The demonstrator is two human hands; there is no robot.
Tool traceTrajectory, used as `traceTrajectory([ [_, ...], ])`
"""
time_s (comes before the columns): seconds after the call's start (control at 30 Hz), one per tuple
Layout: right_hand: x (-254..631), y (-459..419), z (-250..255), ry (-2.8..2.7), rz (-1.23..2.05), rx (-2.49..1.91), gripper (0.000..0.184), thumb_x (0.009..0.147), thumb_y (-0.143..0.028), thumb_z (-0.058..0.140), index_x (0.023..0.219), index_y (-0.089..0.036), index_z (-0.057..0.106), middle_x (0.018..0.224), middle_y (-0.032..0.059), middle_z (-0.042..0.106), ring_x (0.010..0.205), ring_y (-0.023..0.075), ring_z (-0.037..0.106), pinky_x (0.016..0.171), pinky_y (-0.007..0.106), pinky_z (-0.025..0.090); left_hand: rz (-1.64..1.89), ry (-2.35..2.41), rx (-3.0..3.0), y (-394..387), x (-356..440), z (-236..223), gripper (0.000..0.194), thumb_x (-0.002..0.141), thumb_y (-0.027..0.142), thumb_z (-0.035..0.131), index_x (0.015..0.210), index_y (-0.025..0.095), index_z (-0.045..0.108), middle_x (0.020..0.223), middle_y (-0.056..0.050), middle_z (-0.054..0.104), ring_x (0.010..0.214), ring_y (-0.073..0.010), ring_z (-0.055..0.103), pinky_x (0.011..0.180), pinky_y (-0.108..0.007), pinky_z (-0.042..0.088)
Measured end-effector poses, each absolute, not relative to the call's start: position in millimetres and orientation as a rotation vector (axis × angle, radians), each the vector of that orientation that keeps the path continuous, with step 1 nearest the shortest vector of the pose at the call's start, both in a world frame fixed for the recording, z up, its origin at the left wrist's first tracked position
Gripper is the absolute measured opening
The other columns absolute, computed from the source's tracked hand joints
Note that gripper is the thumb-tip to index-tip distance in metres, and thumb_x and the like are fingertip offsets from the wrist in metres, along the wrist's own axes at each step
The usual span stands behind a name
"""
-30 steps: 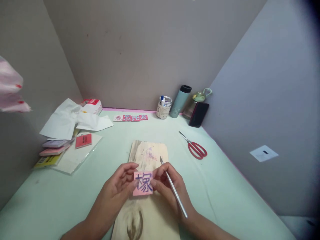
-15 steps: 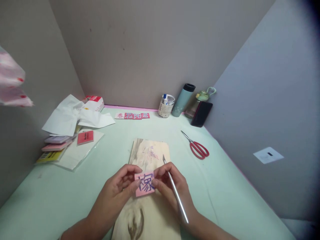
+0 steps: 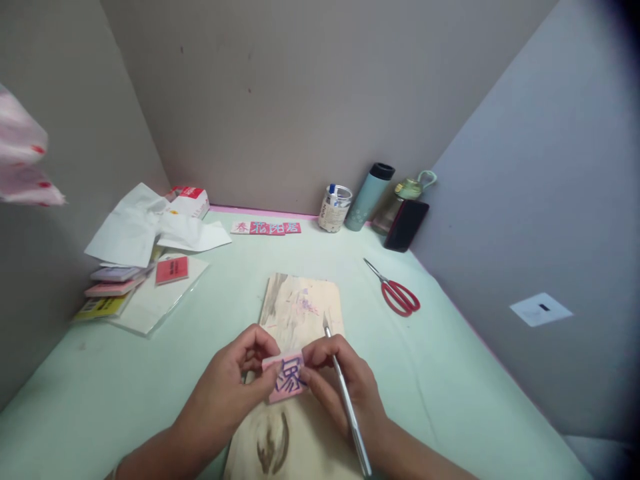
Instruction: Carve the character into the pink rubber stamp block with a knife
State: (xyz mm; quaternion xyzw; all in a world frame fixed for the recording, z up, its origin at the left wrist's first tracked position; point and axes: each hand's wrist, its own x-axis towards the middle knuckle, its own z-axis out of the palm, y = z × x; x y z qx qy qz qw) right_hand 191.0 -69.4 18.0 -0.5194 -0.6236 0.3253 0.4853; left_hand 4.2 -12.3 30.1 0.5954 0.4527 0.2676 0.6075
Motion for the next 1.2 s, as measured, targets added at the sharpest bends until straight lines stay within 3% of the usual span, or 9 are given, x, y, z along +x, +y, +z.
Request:
traceTrajectory([
  [0.2,189.5,-70.8,18.1,-1.582,0.819,-1.227,0.015,0.09,-0.013,0.061,0.087,-0.024,0.051,0.081,-0.0008,0.063,0.07,0.014,0.06,0.064,0.024,0.048,0.637,1.096,1.466,-17.8,7.4,30.8,0.012,0.071,0.03,0.053,0.078,0.023,0.048,0.075,0.003,0.052,0.074,-0.0178,0.057,0.068,-0.029,0.047],
  [0.37,191.5,-69.0,18.2,-1.45,0.95,-1.259,0.015,0.09,-0.019,0.065,0.086,-0.024,0.052,0.083,-0.0002,0.063,0.071,0.0144,0.06,0.065,0.026,0.049,0.64,1.054,1.465,-20.3,6.5,24.4,0.009,0.079,0.03,0.054,0.084,0.022,0.051,0.079,0.002,0.055,0.077,-0.0182,0.059,0.071,-0.029,0.049],
  [0.47,195.9,-64.8,20.4,-1.339,1.028,-1.297,0.017,0.089,-0.022,0.067,0.085,-0.023,0.051,0.084,0.0006,0.064,0.072,0.015,0.06,0.066,0.027,0.05,0.624,1.023,1.481,-18.2,4.8,20.9,0.015,0.086,0.034,0.056,0.094,0.022,0.056,0.09,-0.002,0.062,0.089,-0.022,0.063,0.079,-0.033,0.051],
  [0.57,200.9,-59.0,22.5,-1.329,1.054,-1.383,0.015,0.088,-0.021,0.068,0.087,-0.022,0.053,0.083,-0.0004,0.064,0.07,0.0141,0.058,0.065,0.026,0.048,0.654,1.045,1.674,-17.4,3.7,13.3,0.027,0.081,0.027,0.064,0.107,0.024,0.058,0.106,-0.004,0.064,0.104,-0.0265,0.061,0.089,-0.04,0.049],
  [0.7,206.8,-56.1,21.3,-1.411,0.936,-1.405,0.003,0.096,-0.024,0.06,0.093,-0.023,0.059,0.083,-0.0007,0.064,0.073,0.0146,0.06,0.067,0.025,0.048,0.736,1.018,2.033,-19.7,2.0,0.0,0.035,0.082,0.018,0.064,0.115,0.025,0.059,0.114,-0.005,0.062,0.109,-0.0292,0.056,0.093,-0.045,0.047],
  [0.8,212.4,-59.5,20.8,-1.41,0.755,-1.339,0.015,0.104,-0.027,0.05,0.109,-0.026,0.064,0.09,0.0009,0.067,0.082,0.0156,0.063,0.074,0.026,0.05,0.771,1.015,2.134,-20.5,1.3,-5.5,0.035,0.084,0.018,0.066,0.118,0.026,0.059,0.115,-0.005,0.061,0.11,-0.0293,0.055,0.094,-0.045,0.047],
  [0.9,216.5,-64.4,23.6,-1.508,0.635,-1.281,0.025,0.106,-0.024,0.048,0.121,-0.029,0.066,0.087,0.0005,0.063,0.078,0.0147,0.059,0.07,0.026,0.048,0.812,1.024,2.17,-21.2,3.1,-7.8,0.041,0.08,0.015,0.071,0.117,0.025,0.057,0.111,-0.005,0.062,0.106,-0.0293,0.056,0.092,-0.044,0.047],
  [1.07,207.7,-67.4,26.8,-1.626,0.618,-1.274,0.016,0.101,-0.016,0.054,0.103,-0.026,0.067,0.085,-0.0007,0.063,0.074,0.0126,0.059,0.066,0.023,0.047,0.839,1.093,2.168,-25.9,7.8,-12.7,0.064,0.071,0.011,0.078,0.126,0.027,0.048,0.103,-0.003,0.062,0.098,-0.0283,0.056,0.086,-0.041,0.045],
  [1.2,197.3,-68.3,21.4,-1.562,0.667,-1.301,0.01,0.099,-0.017,0.056,0.093,-0.024,0.059,0.077,-0.0022,0.061,0.061,0.0115,0.056,0.053,0.022,0.043,0.845,1.071,2.174,-27.4,6.8,-15.7,0.064,0.074,0.016,0.081,0.127,0.029,0.047,0.105,-0.001,0.061,0.098,-0.0271,0.055,0.087,-0.04,0.043],
])
